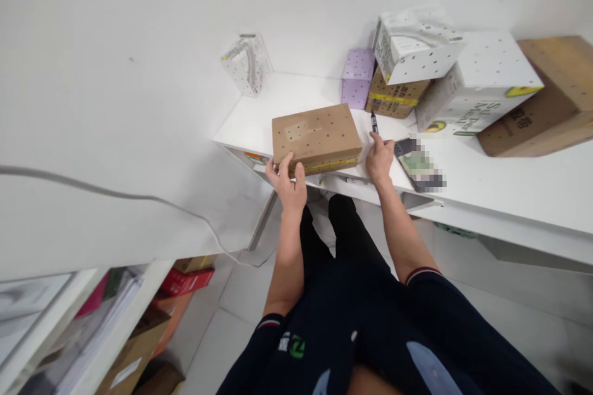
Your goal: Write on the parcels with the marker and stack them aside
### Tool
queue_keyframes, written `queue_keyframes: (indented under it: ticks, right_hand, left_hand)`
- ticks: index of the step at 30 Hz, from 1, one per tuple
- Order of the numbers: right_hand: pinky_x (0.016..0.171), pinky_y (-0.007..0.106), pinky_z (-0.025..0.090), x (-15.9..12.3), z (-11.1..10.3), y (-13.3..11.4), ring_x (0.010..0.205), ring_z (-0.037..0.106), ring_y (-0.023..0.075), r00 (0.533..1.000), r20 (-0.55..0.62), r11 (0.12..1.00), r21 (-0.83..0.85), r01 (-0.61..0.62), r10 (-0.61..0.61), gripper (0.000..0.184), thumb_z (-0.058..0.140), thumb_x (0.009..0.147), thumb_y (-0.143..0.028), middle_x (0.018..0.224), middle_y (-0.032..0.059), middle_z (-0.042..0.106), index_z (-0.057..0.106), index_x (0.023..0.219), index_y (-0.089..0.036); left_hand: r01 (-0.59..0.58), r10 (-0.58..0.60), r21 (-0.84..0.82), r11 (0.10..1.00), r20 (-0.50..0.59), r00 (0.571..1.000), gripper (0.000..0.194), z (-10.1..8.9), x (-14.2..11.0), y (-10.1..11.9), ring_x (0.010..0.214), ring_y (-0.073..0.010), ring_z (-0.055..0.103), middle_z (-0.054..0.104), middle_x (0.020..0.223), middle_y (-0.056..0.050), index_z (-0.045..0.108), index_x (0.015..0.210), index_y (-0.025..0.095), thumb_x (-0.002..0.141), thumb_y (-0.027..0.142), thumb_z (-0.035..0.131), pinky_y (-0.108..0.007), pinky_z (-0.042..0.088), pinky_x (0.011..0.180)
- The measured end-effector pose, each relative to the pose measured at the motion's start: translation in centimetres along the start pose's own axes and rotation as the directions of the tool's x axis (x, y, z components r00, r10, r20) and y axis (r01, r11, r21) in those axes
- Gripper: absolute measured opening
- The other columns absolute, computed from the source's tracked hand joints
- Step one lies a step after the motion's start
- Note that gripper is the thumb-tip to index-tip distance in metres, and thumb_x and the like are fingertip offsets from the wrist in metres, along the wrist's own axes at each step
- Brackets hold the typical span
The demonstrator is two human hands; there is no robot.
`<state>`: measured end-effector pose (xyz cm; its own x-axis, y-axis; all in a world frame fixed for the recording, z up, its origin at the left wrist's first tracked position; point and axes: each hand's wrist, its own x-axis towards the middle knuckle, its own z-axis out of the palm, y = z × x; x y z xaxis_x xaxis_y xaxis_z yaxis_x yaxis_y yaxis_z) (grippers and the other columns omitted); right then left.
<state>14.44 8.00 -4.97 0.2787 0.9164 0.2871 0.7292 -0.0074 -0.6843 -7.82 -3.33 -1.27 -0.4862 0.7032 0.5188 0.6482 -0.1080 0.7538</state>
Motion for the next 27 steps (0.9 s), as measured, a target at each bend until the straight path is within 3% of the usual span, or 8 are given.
queue_keyframes:
  ticks: [4, 9, 13, 15, 17, 20, 22, 27]
  right_hand:
    - [0.095, 0.040, 0.047, 0.1, 0.2, 2.0, 0.095, 0.056, 0.0202, 0.984, -0.172, 0.935, 0.354, 0.023, 0.041, 0.040, 0.035, 0.093, -0.024, 0.097, 0.0069, 0.056, 0.067, 0.117, -0.021]
    - [0.080, 0.036, 0.052, 0.3, 0.4, 2.8, 0.078, 0.058, 0.0166, 0.980, -0.127, 0.729, 0.684, -0.024, 0.152, 0.038, 0.041, 0.089, -0.038, 0.086, 0.0013, 0.059, 0.067, 0.111, -0.021]
    - [0.072, 0.030, 0.051, 0.0, -0.5, 1.6, 0.072, 0.058, 0.0140, 0.987, -0.080, 0.676, 0.736, -0.037, 0.141, 0.037, 0.045, 0.087, -0.044, 0.081, -0.0002, 0.060, 0.067, 0.104, -0.020]
    - [0.069, 0.028, 0.050, -0.4, -1.2, 0.9, 0.069, 0.059, 0.0130, 0.990, -0.064, 0.641, 0.766, -0.033, 0.128, 0.037, 0.045, 0.089, -0.050, 0.079, -0.0007, 0.059, 0.065, 0.098, -0.021]
    - [0.063, 0.026, 0.049, -0.8, -1.7, 0.4, 0.064, 0.056, 0.0114, 0.991, -0.034, 0.598, 0.800, -0.050, 0.128, 0.036, 0.050, 0.087, -0.055, 0.076, -0.0025, 0.057, 0.062, 0.091, -0.022]
    - [0.061, 0.023, 0.047, -1.5, -2.0, 0.0, 0.062, 0.054, 0.0096, 0.993, 0.044, 0.550, 0.829, -0.098, 0.111, 0.036, 0.064, 0.079, -0.057, 0.073, -0.0050, 0.055, 0.057, 0.084, -0.022]
    - [0.063, 0.024, 0.049, -1.9, -2.0, -0.2, 0.066, 0.055, 0.0099, 0.990, 0.102, 0.531, 0.836, -0.138, 0.096, 0.040, 0.070, 0.074, -0.058, 0.075, -0.0054, 0.056, 0.056, 0.083, -0.022]
    - [0.063, 0.025, 0.046, -2.7, -1.7, -1.5, 0.063, 0.054, 0.0110, 0.984, 0.176, 0.584, 0.801, -0.134, -0.016, 0.042, 0.067, 0.076, -0.062, 0.066, -0.0061, 0.057, 0.058, 0.083, -0.022]
  left_hand:
    - [-0.051, 0.050, 0.007, 0.999, 0.049, 0.998, 0.044, -0.2, -0.6, 0.9, 0.133, -0.0270, 0.040, 0.045, 0.132, -0.017, 0.066, 0.121, 0.018, 0.095, 0.051, 0.051, -0.044, 0.040, 0.114]
    - [-0.074, 0.075, -0.013, 0.997, 0.102, 0.992, 0.044, 0.0, -1.1, 1.6, 0.132, -0.0282, 0.041, 0.045, 0.134, -0.017, 0.064, 0.124, 0.020, 0.092, 0.047, 0.057, -0.045, 0.041, 0.111]
    - [0.143, -0.140, -0.224, 0.964, 0.031, 0.990, 0.067, 0.4, -1.4, 0.5, 0.123, -0.0255, 0.051, 0.047, 0.137, -0.017, 0.047, 0.140, 0.021, 0.086, 0.058, 0.062, -0.041, 0.046, 0.103]
    - [0.385, -0.399, -0.370, 0.846, 0.040, 0.916, 0.070, 0.7, -1.4, -0.4, 0.113, -0.0221, 0.057, 0.050, 0.134, -0.015, 0.043, 0.141, 0.023, 0.086, 0.063, 0.059, -0.037, 0.049, 0.095]
    - [0.612, -0.608, -0.469, 0.637, 0.183, 0.773, 0.063, 1.0, -1.4, -1.2, 0.100, -0.0189, 0.061, 0.056, 0.125, -0.011, 0.047, 0.135, 0.026, 0.088, 0.068, 0.051, -0.033, 0.051, 0.085]
    - [0.731, -0.642, -0.538, 0.420, 0.393, 0.658, 0.059, 1.3, -1.4, -1.4, 0.090, -0.0163, 0.063, 0.061, 0.116, -0.008, 0.054, 0.125, 0.027, 0.089, 0.072, 0.045, -0.029, 0.050, 0.077]
    - [0.657, -0.578, -0.593, 0.466, 0.358, 0.733, 0.060, 1.2, -1.3, -0.9, 0.101, -0.0184, 0.063, 0.061, 0.122, -0.008, 0.056, 0.122, 0.027, 0.085, 0.073, 0.052, -0.030, 0.051, 0.079]
    - [0.161, -0.205, -0.482, 0.861, -0.040, 0.978, 0.062, -0.2, -0.5, 1.4, 0.127, -0.0233, 0.053, 0.054, 0.133, -0.011, 0.059, 0.128, 0.025, 0.084, 0.068, 0.060, -0.037, 0.047, 0.105]
